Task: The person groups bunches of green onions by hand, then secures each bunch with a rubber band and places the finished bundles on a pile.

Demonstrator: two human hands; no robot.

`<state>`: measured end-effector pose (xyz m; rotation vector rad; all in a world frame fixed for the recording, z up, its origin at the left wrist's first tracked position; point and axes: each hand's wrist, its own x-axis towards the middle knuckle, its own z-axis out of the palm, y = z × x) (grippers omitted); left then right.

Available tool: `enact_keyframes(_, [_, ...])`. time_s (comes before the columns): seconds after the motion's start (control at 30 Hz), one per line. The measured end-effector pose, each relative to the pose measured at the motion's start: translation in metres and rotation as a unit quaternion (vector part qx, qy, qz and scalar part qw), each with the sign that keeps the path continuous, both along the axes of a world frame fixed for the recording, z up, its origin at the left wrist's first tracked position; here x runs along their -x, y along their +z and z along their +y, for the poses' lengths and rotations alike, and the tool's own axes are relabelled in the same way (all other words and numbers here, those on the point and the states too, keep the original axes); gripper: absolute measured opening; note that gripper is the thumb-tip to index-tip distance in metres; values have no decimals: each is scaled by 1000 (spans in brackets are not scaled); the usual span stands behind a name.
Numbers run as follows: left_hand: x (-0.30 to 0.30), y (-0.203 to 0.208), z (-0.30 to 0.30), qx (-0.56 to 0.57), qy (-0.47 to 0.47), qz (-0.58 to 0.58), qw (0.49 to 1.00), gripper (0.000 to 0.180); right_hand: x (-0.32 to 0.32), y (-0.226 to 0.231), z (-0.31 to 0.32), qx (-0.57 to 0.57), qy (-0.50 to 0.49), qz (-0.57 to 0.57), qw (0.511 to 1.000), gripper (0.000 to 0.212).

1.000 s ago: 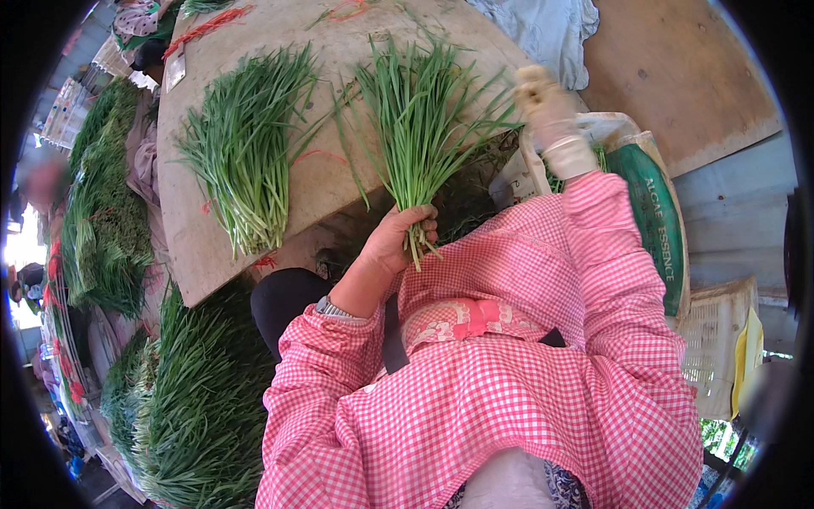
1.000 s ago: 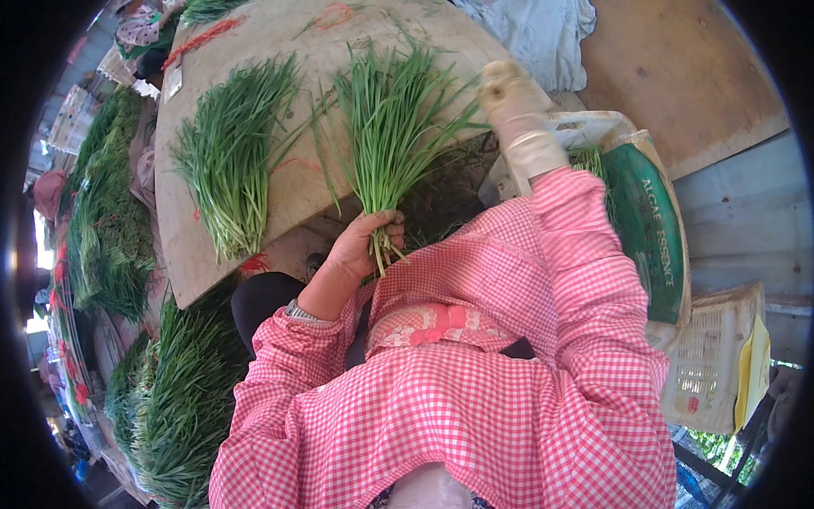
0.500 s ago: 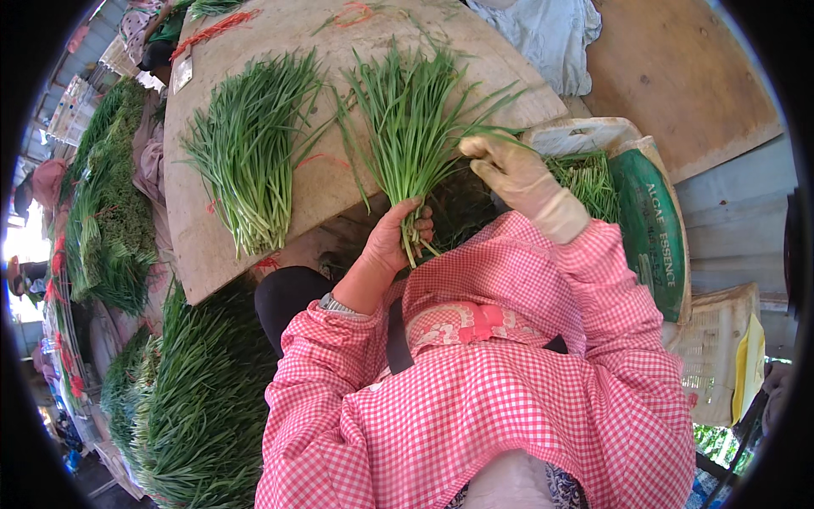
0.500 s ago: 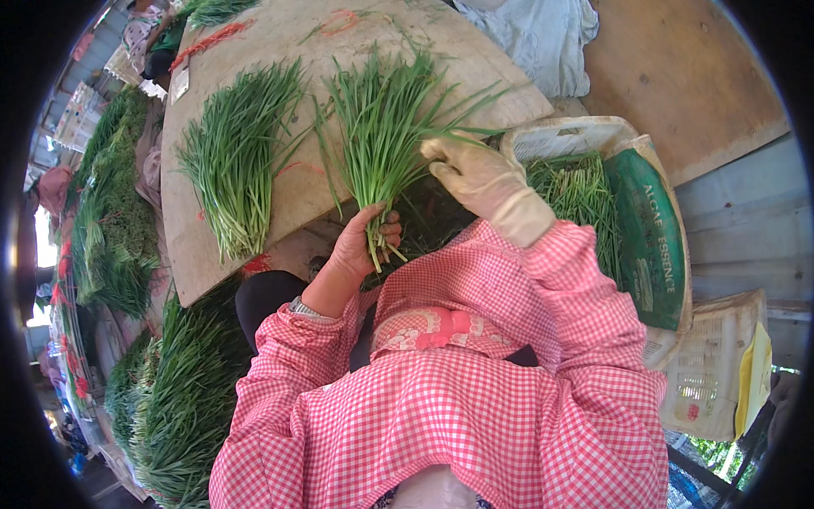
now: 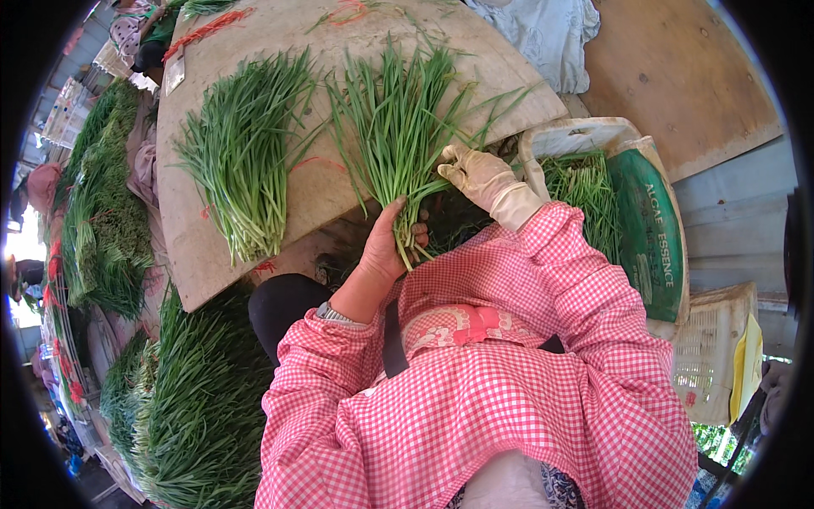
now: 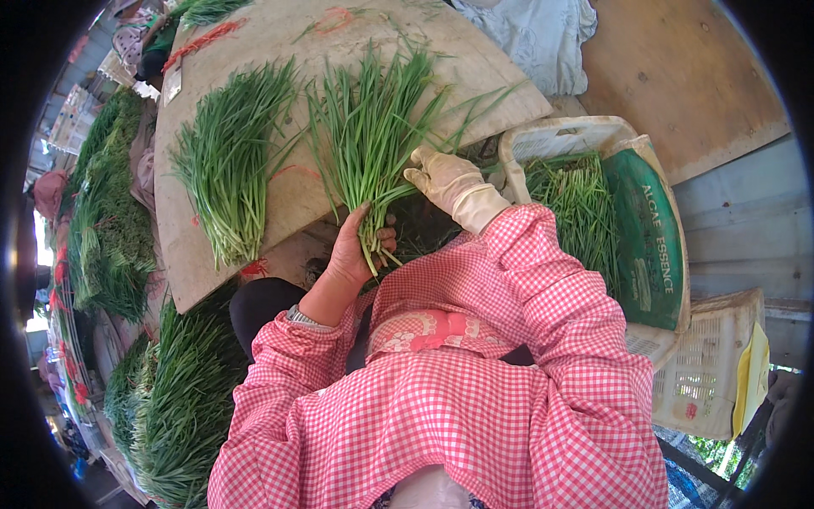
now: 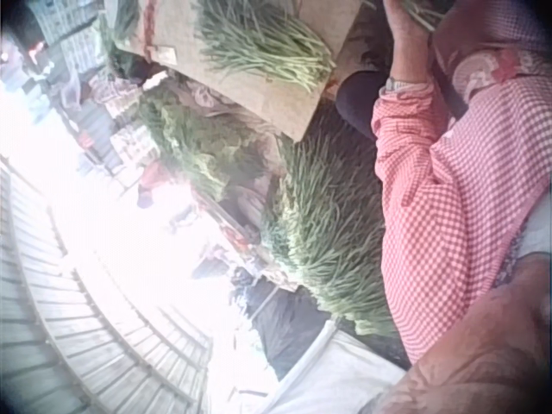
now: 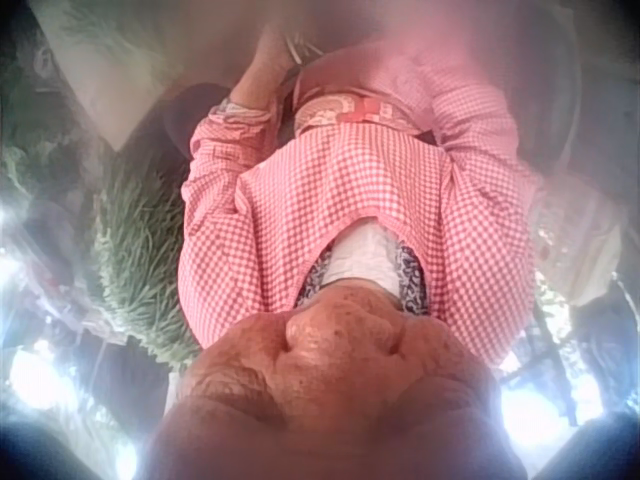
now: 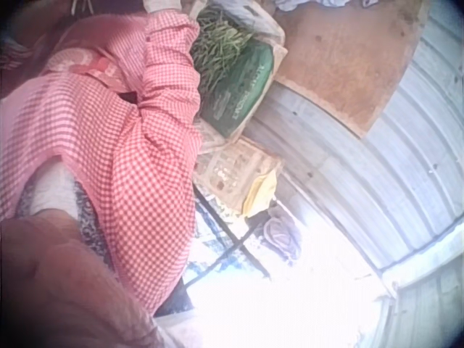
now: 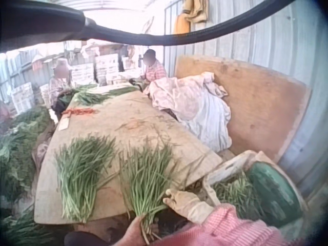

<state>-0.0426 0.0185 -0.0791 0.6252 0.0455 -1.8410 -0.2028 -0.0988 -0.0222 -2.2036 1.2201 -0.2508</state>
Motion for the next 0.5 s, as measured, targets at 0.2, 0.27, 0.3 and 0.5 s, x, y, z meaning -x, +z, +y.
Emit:
enact_keyframes(0.2, [-1, -1, 2, -2, -1, -13, 1000, 24, -8, 12, 1, -18, 0, 57, 998, 35])
enact_keyframes(0.27, [0, 1, 3, -22, -6, -42, 999, 23, -11, 6, -1, -50, 19, 86, 995, 37])
enact_keyframes(0.3, [1, 2, 4, -32, -8, -56, 998, 23, -12, 2, -2, -66, 28, 100, 992, 38])
enact_keyframes(0.5, [-1, -3, 4, -34, -21, -68, 997, 23, -13, -14, -17, -109, 7, 27, 994, 28])
